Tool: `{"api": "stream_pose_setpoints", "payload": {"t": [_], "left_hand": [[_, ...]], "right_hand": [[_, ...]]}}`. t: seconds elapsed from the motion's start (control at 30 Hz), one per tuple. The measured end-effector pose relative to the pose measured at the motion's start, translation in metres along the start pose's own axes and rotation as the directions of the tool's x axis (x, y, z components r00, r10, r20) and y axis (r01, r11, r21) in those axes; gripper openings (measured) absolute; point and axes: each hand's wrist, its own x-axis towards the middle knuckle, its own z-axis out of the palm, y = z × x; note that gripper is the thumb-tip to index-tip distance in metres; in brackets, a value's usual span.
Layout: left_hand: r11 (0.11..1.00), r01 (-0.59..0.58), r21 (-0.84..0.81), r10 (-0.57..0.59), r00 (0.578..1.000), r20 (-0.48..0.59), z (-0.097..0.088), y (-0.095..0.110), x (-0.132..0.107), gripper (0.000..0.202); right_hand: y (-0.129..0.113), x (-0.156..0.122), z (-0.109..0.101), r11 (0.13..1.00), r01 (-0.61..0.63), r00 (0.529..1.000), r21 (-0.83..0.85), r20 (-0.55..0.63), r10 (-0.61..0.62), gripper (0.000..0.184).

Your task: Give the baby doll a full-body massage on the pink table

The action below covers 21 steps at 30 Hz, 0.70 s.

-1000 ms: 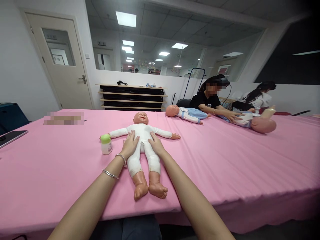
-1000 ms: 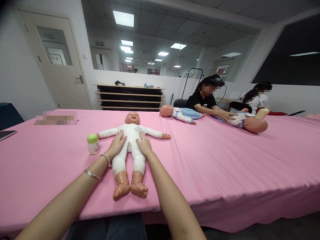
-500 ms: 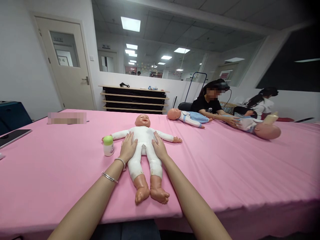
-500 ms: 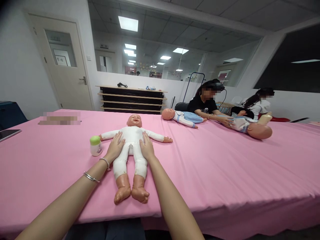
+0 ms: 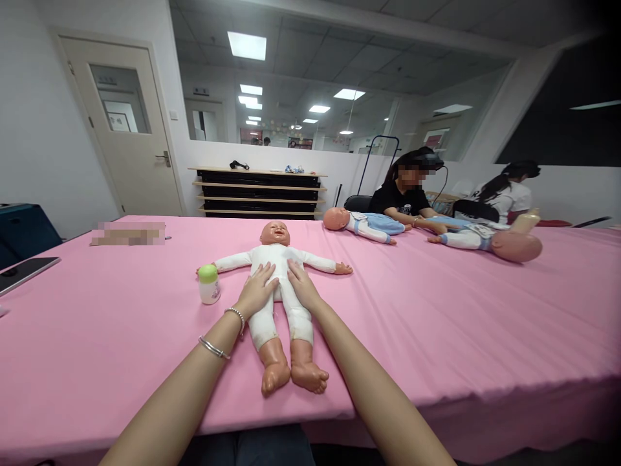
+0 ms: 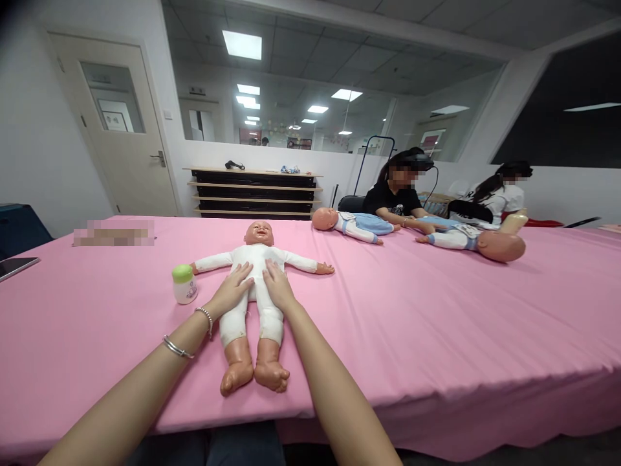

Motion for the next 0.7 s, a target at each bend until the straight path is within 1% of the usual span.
{"api": "stream_pose_setpoints", "payload": {"t": [0.03,0.07,0.1,0.13,0.17,0.2,0.23,0.27,0.3,0.33,0.37,0.4,0.43,0.47,0.53,0.57,0.6,0.63,0.67,0.7], "left_hand": [[0.999,0.033,-0.003,-0.032,0.999,0.027,0.000,-0.002,0.001,0.052],[0.997,0.081,-0.005,-0.081,0.996,0.029,0.000,-0.003,0.001,0.053],[0.992,0.129,-0.006,-0.129,0.992,0.002,0.000,-0.004,0.001,0.054],[0.987,0.162,-0.010,-0.162,0.986,-0.046,-0.001,-0.003,0.000,0.055],[0.986,0.169,-0.012,-0.169,0.980,-0.101,-0.002,-0.002,-0.001,0.056],[0.990,0.141,-0.009,-0.141,0.979,-0.144,-0.003,0.000,-0.003,0.056],[0.996,0.084,0.000,-0.083,0.984,-0.155,-0.003,0.003,-0.004,0.056],[1.000,0.015,0.010,-0.014,0.992,-0.129,-0.004,0.005,-0.005,0.055],[0.999,-0.043,0.016,0.044,0.996,-0.075,-0.004,0.006,-0.005,0.053],[0.997,-0.076,0.014,0.076,0.997,-0.012,-0.004,0.005,-0.005,0.051],[0.997,-0.077,0.009,0.077,0.996,0.041,-0.004,0.004,-0.004,0.049],[0.999,-0.050,0.003,0.050,0.996,0.069,-0.003,0.002,-0.003,0.048],[1.000,-0.004,-0.004,0.004,0.998,0.066,-0.002,-0.001,-0.002,0.049],[0.999,0.048,-0.012,-0.047,0.998,0.036,-0.002,-0.003,-0.001,0.051],[0.993,0.117,-0.025,-0.118,0.992,-0.050,-0.002,-0.006,0.000,0.057],[0.993,0.112,-0.025,-0.114,0.990,-0.084,-0.002,-0.005,0.000,0.060],[0.997,0.079,-0.020,-0.081,0.992,-0.093,-0.002,-0.004,0.000,0.060],[0.999,0.030,-0.013,-0.031,0.997,-0.071,-0.002,-0.003,0.000,0.059],[1.000,-0.013,-0.007,0.013,1.000,-0.029,-0.003,-0.002,0.000,0.057],[0.999,-0.032,-0.006,0.032,0.999,0.021,-0.003,-0.001,0.000,0.055]], "right_hand": [[-0.001,0.000,0.000,0.999,0.027,0.999,-0.021,0.044,-0.026,0.065],[-0.002,-0.001,-0.001,0.999,0.024,0.997,-0.038,0.068,-0.021,0.063],[-0.002,-0.001,-0.001,0.999,-0.012,0.998,-0.045,0.061,0.015,0.063],[-0.002,-0.002,-0.001,0.997,-0.069,0.997,-0.041,0.020,0.070,0.064],[-0.003,-0.002,-0.002,0.992,-0.127,0.991,-0.026,-0.042,0.126,0.066],[-0.004,-0.003,-0.003,0.987,-0.160,0.981,-0.008,-0.112,0.158,0.067],[-0.005,-0.004,-0.003,0.989,-0.151,0.974,0.005,-0.167,0.149,0.068],[-0.006,-0.004,-0.003,0.995,-0.096,0.979,0.007,-0.181,0.096,0.067],[-0.008,-0.005,-0.003,1.000,-0.014,0.990,-0.001,-0.139,0.014,0.064],[-0.009,-0.006,-0.003,0.997,0.072,0.996,-0.005,-0.058,-0.072,0.061],[-0.009,-0.006,-0.003,0.991,0.134,0.991,0.000,0.030,-0.134,0.057],[-0.009,-0.006,-0.003,0.989,0.149,0.985,0.010,0.090,-0.149,0.055],[-0.009,-0.006,-0.002,0.993,0.115,0.988,0.022,0.102,-0.116,0.056],[-0.008,-0.005,-0.002,0.998,0.047,0.997,0.036,0.066,-0.049,0.058],[-0.006,-0.004,-0.002,0.993,-0.092,0.993,0.080,-0.067,0.098,0.067],[-0.006,-0.003,-0.002,0.989,-0.116,0.986,0.096,-0.106,0.127,0.070],[-0.006,-0.003,-0.003,0.990,-0.103,0.988,0.097,-0.109,0.114,0.071],[-0.006,-0.003,-0.003,0.995,-0.068,0.994,0.078,-0.075,0.073,0.070],[-0.006,-0.003,-0.003,0.999,-0.026,0.999,0.047,-0.018,0.027,0.066],[-0.006,-0.003,-0.003,1.000,0.003,0.999,0.013,0.044,-0.004,0.061]]}}
